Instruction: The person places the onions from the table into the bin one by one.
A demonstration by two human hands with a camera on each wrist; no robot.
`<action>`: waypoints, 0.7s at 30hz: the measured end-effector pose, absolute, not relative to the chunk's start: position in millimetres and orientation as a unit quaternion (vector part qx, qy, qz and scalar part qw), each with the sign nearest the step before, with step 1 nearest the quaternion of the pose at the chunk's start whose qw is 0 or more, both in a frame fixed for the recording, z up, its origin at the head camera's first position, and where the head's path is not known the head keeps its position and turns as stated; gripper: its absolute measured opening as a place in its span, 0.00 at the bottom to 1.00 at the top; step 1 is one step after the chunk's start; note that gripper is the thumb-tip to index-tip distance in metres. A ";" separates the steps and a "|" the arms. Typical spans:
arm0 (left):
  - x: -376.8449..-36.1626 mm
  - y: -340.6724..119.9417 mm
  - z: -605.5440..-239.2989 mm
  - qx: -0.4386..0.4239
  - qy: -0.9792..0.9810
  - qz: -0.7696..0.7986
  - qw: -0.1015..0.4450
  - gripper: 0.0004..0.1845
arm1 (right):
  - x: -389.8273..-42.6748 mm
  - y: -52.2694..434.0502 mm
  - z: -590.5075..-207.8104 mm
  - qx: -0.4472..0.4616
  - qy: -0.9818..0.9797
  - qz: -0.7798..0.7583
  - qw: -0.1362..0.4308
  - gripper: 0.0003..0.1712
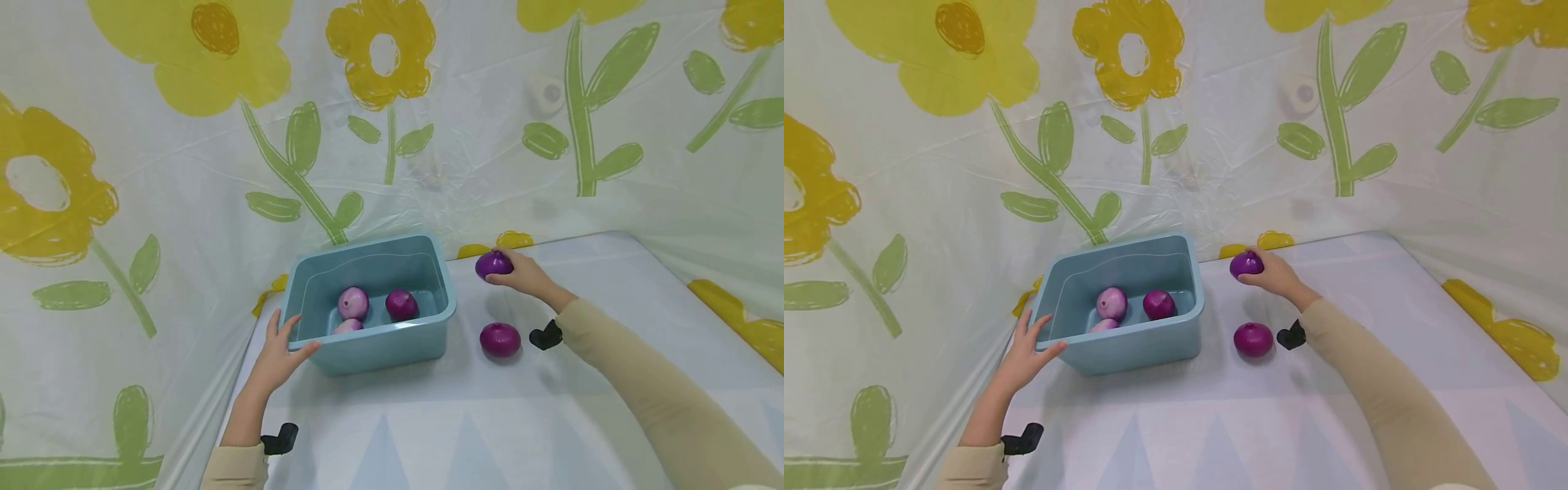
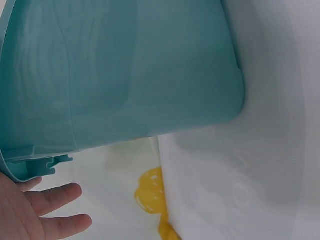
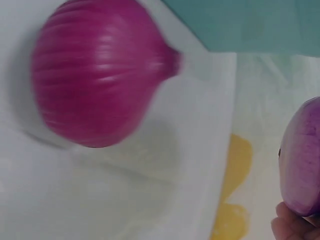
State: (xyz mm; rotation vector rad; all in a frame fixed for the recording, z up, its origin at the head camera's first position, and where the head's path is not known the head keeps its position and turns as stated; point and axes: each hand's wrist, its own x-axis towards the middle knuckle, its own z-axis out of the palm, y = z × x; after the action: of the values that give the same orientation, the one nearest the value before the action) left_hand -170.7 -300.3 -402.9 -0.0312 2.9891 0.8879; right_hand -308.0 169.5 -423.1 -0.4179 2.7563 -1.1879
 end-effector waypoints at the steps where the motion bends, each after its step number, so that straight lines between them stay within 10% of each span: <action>1: -170.8 -300.1 -402.9 -0.010 0.959 0.284 0.011 0.46 | -309.2 168.2 -419.1 -0.141 0.908 -0.391 0.053 0.41; 21: -170.9 -300.8 -402.4 -0.007 0.957 0.289 0.011 0.46 | -326.0 119.5 -337.0 -0.193 0.905 -0.380 0.007 0.39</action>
State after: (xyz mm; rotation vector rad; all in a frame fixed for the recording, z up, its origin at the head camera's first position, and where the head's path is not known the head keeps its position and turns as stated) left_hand -170.9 -300.8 -402.4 -0.0227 2.9872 0.9006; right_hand -326.0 119.5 -337.0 -0.6050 2.8290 -1.1869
